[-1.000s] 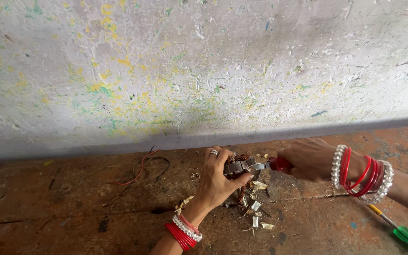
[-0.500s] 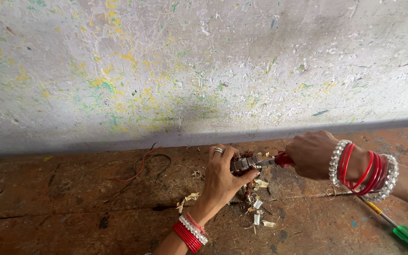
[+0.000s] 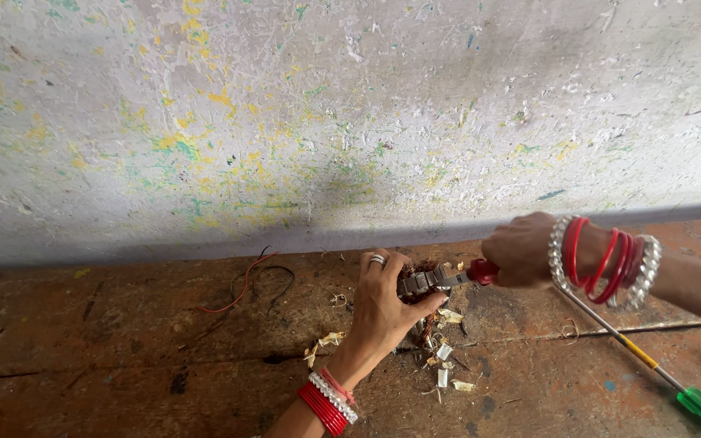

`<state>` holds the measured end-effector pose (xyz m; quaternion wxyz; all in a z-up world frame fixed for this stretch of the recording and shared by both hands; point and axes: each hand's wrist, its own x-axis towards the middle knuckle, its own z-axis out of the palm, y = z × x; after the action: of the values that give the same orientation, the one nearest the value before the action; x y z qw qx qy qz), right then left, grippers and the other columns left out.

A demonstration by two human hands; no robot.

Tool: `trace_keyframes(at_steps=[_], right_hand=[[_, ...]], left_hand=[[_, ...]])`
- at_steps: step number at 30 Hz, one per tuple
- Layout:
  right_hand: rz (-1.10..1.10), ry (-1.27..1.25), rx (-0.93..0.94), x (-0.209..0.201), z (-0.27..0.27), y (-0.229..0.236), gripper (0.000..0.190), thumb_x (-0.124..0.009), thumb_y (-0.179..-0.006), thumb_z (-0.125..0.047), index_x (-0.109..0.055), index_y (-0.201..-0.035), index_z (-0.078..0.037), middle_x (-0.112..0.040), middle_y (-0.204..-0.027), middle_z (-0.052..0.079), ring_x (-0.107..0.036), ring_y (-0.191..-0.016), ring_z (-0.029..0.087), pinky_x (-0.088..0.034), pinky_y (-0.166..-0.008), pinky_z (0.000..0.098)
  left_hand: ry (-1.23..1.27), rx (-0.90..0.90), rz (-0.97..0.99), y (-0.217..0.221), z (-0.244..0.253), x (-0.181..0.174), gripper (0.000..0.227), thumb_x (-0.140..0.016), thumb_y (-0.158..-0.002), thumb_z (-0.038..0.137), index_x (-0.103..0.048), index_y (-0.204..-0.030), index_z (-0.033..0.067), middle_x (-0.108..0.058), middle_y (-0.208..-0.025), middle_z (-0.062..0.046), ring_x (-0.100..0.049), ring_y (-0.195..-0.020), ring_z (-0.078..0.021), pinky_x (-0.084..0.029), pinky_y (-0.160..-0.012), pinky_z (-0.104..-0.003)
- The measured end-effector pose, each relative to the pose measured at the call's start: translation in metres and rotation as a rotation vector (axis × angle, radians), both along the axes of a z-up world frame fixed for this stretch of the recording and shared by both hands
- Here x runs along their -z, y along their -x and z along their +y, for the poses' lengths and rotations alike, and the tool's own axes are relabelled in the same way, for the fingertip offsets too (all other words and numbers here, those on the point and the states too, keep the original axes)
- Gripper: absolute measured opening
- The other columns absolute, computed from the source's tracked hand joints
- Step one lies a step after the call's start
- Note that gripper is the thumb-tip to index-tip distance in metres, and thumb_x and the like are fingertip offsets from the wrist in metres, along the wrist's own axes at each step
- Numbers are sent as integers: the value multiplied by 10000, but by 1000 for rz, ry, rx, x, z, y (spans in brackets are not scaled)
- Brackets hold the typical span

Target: The person uses red-handled pliers to cut and pull copper windings from a cylindrical metal core. The person repeatedly cuts sections of the wire and pulls them away, accumulating loose copper strands on the wooden surface.

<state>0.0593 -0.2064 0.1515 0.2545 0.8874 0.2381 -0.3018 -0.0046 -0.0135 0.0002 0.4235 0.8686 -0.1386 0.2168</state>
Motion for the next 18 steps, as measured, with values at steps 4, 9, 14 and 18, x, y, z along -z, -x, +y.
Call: trace_keyframes(at_steps=[4,9,14,18], right_hand=[[-18,155,-147,-7,9,-6,142,-523,-973,-248,-620,-898,-177,-437,-654,-63,-376,-593,104,-420,-566,279],[162,151,-65,-9,14,-15,80,-526,-923,-130,-602,-923,-154,-374,-669,-38,-349,-626,122,-409,-599,301],[254,85,84,-4,13,-19,192,-570,-873,-56,-578,-998,-202,-392,-686,-25,-374,-628,130,-405,-579,311],[62,-28,52,7,3,-3,157,-558,-883,-86,-657,-994,-139,-520,-704,-36,-446,-593,105,-463,-530,273]], left_hand=[[-9,-9,-41,1,1,0,629,-892,-684,443,-614,-1076,36,-583,-1073,-137,-538,-1074,-271,-524,-888,-436],[-36,-12,-53,-3,0,4,628,-904,-685,438,-606,-1063,34,-600,-1043,-133,-547,-1045,-263,-535,-866,-423],[-27,-16,-73,-4,-2,7,638,-905,-671,439,-605,-1066,38,-605,-1044,-145,-549,-1033,-263,-535,-870,-416],[-51,14,-109,-2,2,2,705,-913,-679,487,-582,-1122,50,-613,-1081,-146,-556,-1062,-269,-522,-908,-431]])
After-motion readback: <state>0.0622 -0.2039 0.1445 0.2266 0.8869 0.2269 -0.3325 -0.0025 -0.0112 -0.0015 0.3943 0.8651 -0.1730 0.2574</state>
